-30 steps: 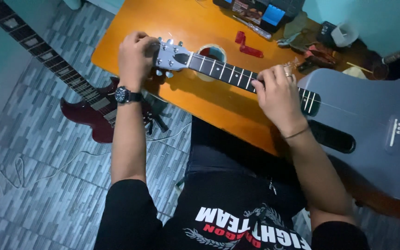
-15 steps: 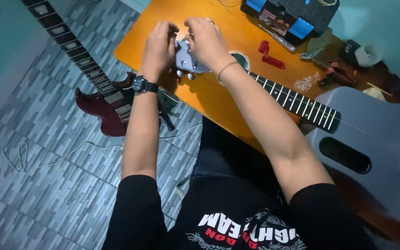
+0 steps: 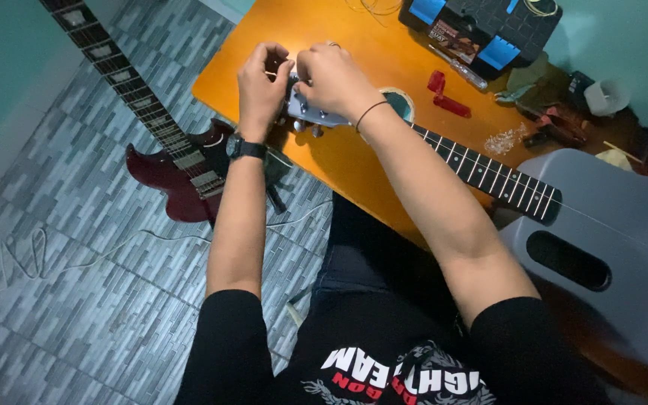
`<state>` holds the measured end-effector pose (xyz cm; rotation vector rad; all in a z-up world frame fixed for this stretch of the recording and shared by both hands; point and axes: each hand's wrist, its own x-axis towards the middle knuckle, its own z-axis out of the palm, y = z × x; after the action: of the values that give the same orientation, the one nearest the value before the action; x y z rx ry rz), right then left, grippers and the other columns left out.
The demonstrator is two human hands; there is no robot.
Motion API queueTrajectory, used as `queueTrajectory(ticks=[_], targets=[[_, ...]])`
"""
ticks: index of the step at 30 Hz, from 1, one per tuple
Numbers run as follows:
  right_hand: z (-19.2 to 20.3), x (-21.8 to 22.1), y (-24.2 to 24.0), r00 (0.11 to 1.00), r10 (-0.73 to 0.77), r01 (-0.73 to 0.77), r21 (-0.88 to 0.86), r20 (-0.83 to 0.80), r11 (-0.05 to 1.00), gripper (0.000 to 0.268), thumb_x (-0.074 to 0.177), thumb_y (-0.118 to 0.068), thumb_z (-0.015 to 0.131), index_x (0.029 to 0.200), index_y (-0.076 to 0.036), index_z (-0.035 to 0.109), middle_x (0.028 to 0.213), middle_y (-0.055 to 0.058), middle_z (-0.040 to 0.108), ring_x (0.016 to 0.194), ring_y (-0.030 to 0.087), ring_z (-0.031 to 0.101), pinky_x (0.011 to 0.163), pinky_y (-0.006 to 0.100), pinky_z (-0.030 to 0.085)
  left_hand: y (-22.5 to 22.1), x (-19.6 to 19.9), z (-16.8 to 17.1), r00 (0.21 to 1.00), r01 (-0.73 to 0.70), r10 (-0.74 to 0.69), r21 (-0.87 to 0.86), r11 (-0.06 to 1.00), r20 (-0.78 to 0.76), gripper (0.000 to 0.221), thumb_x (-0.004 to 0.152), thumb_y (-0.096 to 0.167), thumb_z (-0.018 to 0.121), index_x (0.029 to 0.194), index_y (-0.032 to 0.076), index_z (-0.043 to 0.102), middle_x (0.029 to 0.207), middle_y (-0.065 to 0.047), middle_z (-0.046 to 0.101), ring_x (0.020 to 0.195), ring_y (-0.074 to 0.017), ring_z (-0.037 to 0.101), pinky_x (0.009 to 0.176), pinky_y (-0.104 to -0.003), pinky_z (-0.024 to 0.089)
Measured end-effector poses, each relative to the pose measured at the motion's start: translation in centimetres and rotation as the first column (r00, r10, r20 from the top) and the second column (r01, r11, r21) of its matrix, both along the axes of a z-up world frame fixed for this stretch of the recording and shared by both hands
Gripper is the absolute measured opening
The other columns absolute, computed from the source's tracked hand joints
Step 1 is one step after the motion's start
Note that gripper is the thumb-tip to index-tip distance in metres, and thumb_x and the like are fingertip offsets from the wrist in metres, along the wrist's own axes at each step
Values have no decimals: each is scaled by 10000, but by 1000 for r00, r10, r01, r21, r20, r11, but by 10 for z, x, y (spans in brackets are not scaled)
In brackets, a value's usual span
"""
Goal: Replacing and winding strings on an acoustic guitar
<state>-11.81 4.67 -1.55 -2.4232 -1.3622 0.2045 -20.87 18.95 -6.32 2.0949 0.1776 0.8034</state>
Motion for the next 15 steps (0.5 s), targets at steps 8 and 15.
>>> queueTrajectory(ticks=[8, 15], targets=[[-32, 1, 7, 927, 105, -136, 61, 361, 989, 72, 883, -95, 633, 918, -81, 695, 930, 105, 620, 894, 336, 544, 774, 459, 419, 11, 7, -6, 991, 111, -94, 186, 976, -97, 202, 883, -115, 596, 1010, 18, 680, 1004, -130, 655, 939, -295, 633, 819, -395, 529], [-26, -1, 9, 991, 92, -103, 119, 93, 988, 173, 797, 40, 582, 765, -128, 558, 951, 69, 522, 884, 320, 504, 735, 460, 429, 16, 9, -15, 983, 165, -163, 22, 986, -83, 221, 768, -178, 558, 762, 37, 610, 885, -53, 501, 792, -212, 478, 634, -324, 381]])
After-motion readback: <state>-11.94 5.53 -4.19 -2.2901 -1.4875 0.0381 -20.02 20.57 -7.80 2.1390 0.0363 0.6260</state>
